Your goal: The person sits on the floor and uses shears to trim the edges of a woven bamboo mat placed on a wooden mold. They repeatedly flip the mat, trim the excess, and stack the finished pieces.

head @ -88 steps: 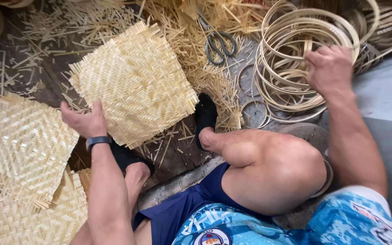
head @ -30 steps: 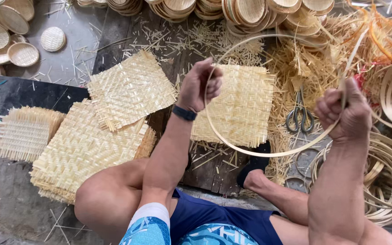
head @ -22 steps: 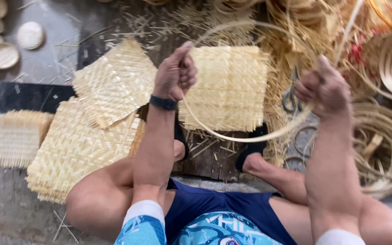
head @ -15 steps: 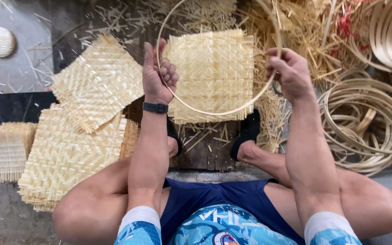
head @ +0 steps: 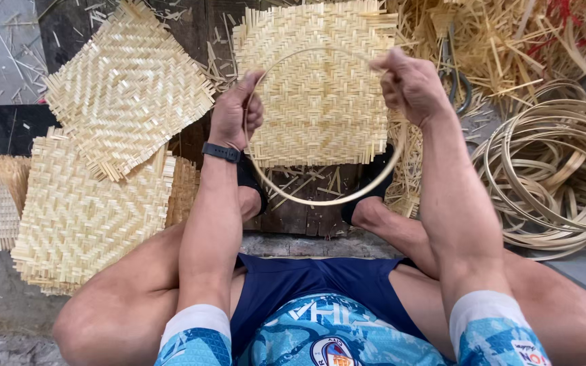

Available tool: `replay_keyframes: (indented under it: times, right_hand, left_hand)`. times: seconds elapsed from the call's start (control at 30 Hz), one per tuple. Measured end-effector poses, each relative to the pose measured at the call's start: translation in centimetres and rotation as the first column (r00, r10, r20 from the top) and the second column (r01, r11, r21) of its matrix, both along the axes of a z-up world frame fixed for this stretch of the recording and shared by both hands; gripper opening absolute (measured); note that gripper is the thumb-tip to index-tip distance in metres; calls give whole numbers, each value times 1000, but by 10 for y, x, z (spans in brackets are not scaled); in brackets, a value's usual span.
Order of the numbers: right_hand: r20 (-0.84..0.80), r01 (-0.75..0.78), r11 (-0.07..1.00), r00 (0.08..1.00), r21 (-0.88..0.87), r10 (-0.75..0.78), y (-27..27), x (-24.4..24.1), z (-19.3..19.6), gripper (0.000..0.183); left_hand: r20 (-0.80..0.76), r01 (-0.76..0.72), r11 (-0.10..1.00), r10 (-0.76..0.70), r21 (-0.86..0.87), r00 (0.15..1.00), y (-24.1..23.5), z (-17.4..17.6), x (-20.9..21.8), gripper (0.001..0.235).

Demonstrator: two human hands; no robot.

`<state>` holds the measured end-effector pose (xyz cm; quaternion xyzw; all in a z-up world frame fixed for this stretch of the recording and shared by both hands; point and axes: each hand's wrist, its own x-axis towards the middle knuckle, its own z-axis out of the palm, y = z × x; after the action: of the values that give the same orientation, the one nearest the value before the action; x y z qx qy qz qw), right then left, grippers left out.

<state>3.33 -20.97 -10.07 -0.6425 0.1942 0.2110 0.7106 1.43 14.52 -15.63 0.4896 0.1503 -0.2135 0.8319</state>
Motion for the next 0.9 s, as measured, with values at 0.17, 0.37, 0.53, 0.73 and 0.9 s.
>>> replay_keyframes:
  times: [0.17, 0.37, 0.53, 0.73, 0.9]
  right_hand:
    - [-60, -22, 996, 998, 88, 27, 5, 15, 12, 46]
    - [-79, -43, 992, 996, -117, 33, -4, 12, 16, 51]
    - [112, -101, 995, 988, -15, 102, -7, 7, 21, 26]
    - [102, 20, 932, 995, -361, 18, 7, -10, -12, 25]
    - [131, 103, 741, 991, -663, -21, 0, -9, -70, 29]
  left_hand:
    - [-94, 13, 961, -40, -275, 995, 1, 7, -9, 41]
    - [-241, 57, 979, -105, -197, 965, 25, 3, -5, 51]
    - [-115, -156, 908, 120, -389, 986, 17, 0, -4, 30]
    - [18, -434, 814, 477, -386, 879, -10, -30, -10, 37]
    - [88, -384, 827, 384, 411, 919, 0, -85, -4, 35]
